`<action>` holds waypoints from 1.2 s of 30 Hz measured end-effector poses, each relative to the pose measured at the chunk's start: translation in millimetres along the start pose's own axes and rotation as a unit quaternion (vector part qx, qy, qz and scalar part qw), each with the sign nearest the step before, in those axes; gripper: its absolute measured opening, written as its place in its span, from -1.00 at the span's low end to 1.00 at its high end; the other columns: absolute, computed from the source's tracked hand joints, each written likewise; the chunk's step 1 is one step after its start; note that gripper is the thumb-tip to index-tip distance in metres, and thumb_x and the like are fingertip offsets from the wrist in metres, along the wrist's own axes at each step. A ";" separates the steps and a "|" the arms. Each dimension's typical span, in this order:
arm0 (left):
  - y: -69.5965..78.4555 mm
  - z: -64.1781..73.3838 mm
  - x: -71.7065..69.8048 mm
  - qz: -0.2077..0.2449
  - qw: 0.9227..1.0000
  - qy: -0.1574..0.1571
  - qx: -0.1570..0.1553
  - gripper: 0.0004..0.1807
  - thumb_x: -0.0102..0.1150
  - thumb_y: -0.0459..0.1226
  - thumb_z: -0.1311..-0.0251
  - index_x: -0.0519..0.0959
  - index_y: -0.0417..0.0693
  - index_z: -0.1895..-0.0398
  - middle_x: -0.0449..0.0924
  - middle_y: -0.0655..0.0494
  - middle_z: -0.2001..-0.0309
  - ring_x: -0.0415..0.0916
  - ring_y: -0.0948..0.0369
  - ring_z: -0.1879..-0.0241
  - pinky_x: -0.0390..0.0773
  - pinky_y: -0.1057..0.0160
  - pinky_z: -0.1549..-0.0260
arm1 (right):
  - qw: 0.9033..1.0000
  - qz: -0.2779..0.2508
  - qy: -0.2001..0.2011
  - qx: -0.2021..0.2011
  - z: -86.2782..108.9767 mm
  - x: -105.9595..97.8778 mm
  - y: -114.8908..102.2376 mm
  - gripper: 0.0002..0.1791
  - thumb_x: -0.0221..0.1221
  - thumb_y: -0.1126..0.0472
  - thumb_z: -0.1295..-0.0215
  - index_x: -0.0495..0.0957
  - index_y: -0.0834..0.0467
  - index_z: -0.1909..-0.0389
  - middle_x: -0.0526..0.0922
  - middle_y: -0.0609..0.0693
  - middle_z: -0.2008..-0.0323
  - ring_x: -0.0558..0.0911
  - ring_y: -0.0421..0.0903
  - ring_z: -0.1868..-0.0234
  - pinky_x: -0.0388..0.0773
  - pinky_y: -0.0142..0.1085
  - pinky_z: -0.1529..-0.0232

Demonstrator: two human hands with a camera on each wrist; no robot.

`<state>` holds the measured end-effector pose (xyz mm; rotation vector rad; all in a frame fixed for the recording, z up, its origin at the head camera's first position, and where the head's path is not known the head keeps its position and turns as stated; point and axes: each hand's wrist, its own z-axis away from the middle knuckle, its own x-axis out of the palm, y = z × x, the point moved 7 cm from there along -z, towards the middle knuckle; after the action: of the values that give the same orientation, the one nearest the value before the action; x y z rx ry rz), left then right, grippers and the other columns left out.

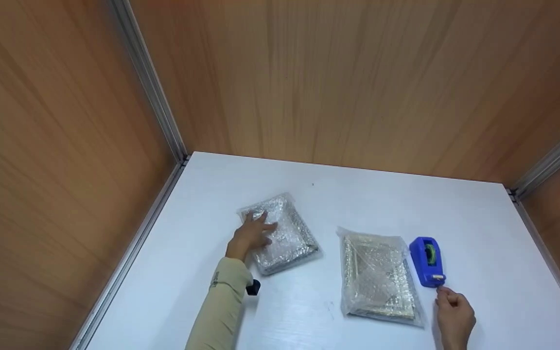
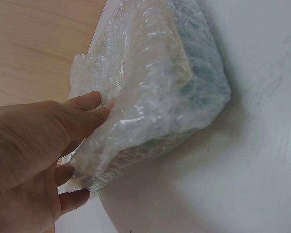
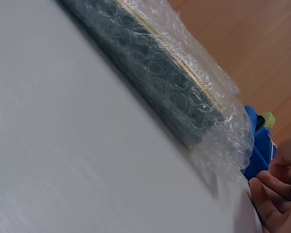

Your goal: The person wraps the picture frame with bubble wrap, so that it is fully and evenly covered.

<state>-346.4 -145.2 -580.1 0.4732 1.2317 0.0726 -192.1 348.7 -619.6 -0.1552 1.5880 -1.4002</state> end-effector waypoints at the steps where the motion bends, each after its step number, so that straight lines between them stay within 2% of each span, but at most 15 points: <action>1: 0.2 0.4 -0.3 0.000 1.000 0.000 0.001 -0.40 0.15 -0.10 -0.15 0.28 0.26 -0.31 -0.14 0.04 -0.45 -0.36 -0.15 -0.40 0.33 -0.25 -0.05 | 1.000 0.000 0.001 0.000 -0.1 -0.1 0.0 -0.78 0.01 0.18 -0.31 0.40 0.29 0.40 0.55 0.23 -0.02 0.40 -0.48 0.46 0.38 -0.59 0.63; 7: 2.6 2.8 -1.6 0.003 1.000 0.000 0.008 -0.39 0.15 -0.11 -0.15 0.28 0.23 -0.31 -0.13 0.01 -0.45 -0.35 -0.17 -0.40 0.31 -0.25 -0.07 | 1.000 -0.004 0.008 -0.006 -0.4 0.8 0.9 -0.79 0.01 0.20 -0.31 0.39 0.28 0.41 0.56 0.22 -0.01 0.43 -0.43 0.41 0.38 -0.62 0.61; 13: 2.9 2.4 -1.7 0.010 1.000 0.001 0.006 -0.39 0.15 -0.12 -0.15 0.28 0.22 -0.31 -0.14 0.00 -0.45 -0.36 -0.17 -0.40 0.27 -0.24 -0.10 | 1.000 -0.005 0.009 -0.005 -1.7 2.0 1.1 -0.79 0.01 0.20 -0.31 0.40 0.29 0.39 0.55 0.23 -0.02 0.55 -0.17 0.22 0.37 -0.65 0.61; 15: 2.7 2.4 -1.6 0.013 1.000 0.002 0.004 -0.39 0.15 -0.12 -0.14 0.28 0.22 -0.31 -0.14 0.01 -0.45 -0.37 -0.17 -0.40 0.24 -0.25 -0.12 | 1.000 -0.003 0.011 -0.005 -1.8 2.0 1.1 -0.79 0.01 0.20 -0.31 0.40 0.29 0.39 0.55 0.23 -0.02 0.55 -0.15 0.21 0.36 -0.65 0.62; 22: 2.4 1.9 -1.4 0.007 1.000 -0.001 0.004 -0.39 0.14 -0.13 -0.16 0.27 0.22 -0.32 -0.15 0.01 -0.45 -0.37 -0.16 -0.40 0.23 -0.23 -0.14 | 0.999 -0.009 0.026 -0.032 0.0 1.0 -1.0 -0.80 0.02 0.23 -0.28 0.40 0.29 0.45 0.58 0.22 0.01 0.38 -0.56 0.46 0.38 -0.66 0.57; 28: 1.8 0.2 -0.5 -0.010 1.000 -0.007 -0.006 -0.39 0.12 -0.08 -0.16 0.25 0.28 -0.32 -0.15 0.04 -0.45 -0.36 -0.14 -0.41 0.28 -0.22 -0.11 | 0.996 -0.013 0.052 -0.064 2.0 -1.1 -3.6 -0.80 0.04 0.25 -0.24 0.39 0.29 0.51 0.61 0.23 0.08 0.35 -0.64 0.53 0.38 -0.68 0.55; 31: 1.2 -1.1 -0.2 -0.008 1.000 -0.006 -0.012 -0.39 0.13 -0.08 -0.15 0.26 0.30 -0.32 -0.15 0.06 -0.46 -0.35 -0.13 -0.41 0.28 -0.22 -0.11 | 0.996 -0.006 0.055 -0.063 1.2 -0.3 -2.5 -0.83 0.04 0.29 -0.22 0.37 0.28 0.53 0.61 0.22 0.07 0.45 -0.52 0.46 0.37 -0.68 0.58; 34: 0.9 -2.6 0.3 -0.002 1.000 -0.005 -0.016 -0.39 0.14 -0.09 -0.15 0.27 0.31 -0.31 -0.15 0.07 -0.46 -0.35 -0.12 -0.41 0.28 -0.22 -0.10 | 0.997 -0.002 0.046 -0.055 -0.9 1.7 0.9 -0.86 0.01 0.34 -0.21 0.35 0.29 0.51 0.58 0.24 0.03 0.64 -0.18 0.24 0.33 -0.71 0.61; 36: 0.7 -3.2 1.0 0.000 1.000 -0.005 -0.018 -0.39 0.14 -0.09 -0.15 0.27 0.31 -0.31 -0.15 0.08 -0.46 -0.36 -0.12 -0.41 0.28 -0.23 -0.11 | 0.998 0.000 0.040 -0.049 -2.4 2.6 4.3 -0.88 0.00 0.34 -0.21 0.37 0.31 0.48 0.56 0.23 -0.02 0.61 0.03 0.06 0.31 -0.75 0.58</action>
<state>-348.9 -143.3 -581.4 0.4421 1.2184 0.0916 -193.0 350.2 -624.9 -0.1585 1.7231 -1.3436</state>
